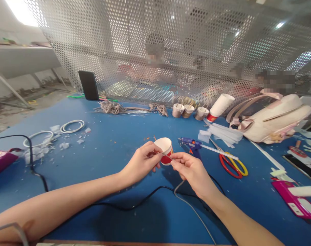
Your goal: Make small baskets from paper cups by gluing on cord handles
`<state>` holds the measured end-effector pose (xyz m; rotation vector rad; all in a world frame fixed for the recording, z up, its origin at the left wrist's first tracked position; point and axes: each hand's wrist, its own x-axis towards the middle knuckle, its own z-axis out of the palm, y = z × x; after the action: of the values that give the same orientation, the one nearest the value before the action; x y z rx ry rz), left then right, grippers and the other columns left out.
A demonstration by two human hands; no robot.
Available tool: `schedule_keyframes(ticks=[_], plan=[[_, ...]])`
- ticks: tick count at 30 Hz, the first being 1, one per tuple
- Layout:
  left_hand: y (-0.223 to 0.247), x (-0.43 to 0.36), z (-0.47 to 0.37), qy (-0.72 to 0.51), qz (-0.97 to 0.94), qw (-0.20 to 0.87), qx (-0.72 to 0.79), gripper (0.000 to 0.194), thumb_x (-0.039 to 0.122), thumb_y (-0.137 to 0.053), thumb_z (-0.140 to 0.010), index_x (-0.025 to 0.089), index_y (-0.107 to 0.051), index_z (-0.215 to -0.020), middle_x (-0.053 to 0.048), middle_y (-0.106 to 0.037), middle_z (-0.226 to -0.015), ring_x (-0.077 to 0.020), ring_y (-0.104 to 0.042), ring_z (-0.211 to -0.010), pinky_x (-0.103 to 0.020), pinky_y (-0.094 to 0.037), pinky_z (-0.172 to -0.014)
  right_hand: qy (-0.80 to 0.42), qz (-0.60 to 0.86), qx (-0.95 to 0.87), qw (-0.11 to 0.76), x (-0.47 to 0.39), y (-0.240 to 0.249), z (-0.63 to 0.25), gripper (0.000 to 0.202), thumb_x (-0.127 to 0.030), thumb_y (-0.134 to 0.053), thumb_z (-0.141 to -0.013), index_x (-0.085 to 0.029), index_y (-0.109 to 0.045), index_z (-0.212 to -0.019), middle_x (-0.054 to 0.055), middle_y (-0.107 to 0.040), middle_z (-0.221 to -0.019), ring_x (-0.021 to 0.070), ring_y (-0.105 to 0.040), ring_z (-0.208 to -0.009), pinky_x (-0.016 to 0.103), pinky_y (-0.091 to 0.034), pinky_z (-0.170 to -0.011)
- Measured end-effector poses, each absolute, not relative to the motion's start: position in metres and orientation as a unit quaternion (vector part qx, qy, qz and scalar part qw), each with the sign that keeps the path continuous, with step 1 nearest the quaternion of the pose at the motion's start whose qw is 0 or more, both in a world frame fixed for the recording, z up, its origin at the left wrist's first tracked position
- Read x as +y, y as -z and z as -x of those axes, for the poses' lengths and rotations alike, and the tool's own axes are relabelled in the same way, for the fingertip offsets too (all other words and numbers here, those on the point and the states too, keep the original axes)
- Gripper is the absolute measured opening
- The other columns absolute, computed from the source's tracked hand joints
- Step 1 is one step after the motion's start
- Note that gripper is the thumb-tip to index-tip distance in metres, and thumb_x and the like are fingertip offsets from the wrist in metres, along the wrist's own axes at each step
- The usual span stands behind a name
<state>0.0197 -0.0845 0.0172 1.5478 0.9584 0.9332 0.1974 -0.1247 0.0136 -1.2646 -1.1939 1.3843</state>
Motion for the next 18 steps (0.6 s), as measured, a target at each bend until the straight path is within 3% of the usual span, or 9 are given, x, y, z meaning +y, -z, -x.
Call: schedule_keyframes(ticks=[4, 8, 18], plan=[[-0.0227, -0.0904, -0.0215, -0.324, -0.606, 0.593, 0.421, 0.017, 0.033, -0.055, -0.081, 0.016, -0.053, -0.076, 0.005, -0.054, -0.048, -0.0088, -0.051, -0.041, -0.020, -0.042, -0.043, -0.279, 0.525, -0.662, 0.456, -0.1299, -0.0136, -0.1998, 0.010, -0.025, -0.060, -0.083, -0.019, -0.067, -0.080, -0.001, -0.055, -0.067, 0.0105, -0.049, -0.058, 0.024, -0.042, -0.055], [-0.0213, -0.0928, -0.0242, -0.299, -0.559, 0.651, 0.417, 0.017, 0.033, -0.058, -0.078, 0.016, -0.057, -0.076, 0.004, -0.055, -0.044, -0.0093, -0.050, -0.039, -0.018, -0.037, -0.039, -0.099, 0.480, -0.746, 0.451, -0.1339, -0.0108, -0.2022, 0.013, -0.017, -0.054, -0.087, -0.019, -0.065, -0.081, -0.003, -0.045, -0.063, 0.0105, -0.045, -0.056, 0.024, -0.041, -0.055], [-0.0213, -0.0944, -0.0272, -0.271, -0.499, 0.718, 0.403, 0.013, 0.027, -0.062, -0.071, 0.014, -0.059, -0.070, 0.003, -0.054, -0.041, -0.0085, -0.051, -0.037, -0.015, -0.036, -0.034, 0.020, 0.471, -0.776, 0.419, -0.1340, -0.0098, -0.2023, 0.016, -0.015, -0.050, -0.090, -0.017, -0.061, -0.078, -0.001, -0.049, -0.060, 0.0115, -0.046, -0.054, 0.025, -0.039, -0.054]])
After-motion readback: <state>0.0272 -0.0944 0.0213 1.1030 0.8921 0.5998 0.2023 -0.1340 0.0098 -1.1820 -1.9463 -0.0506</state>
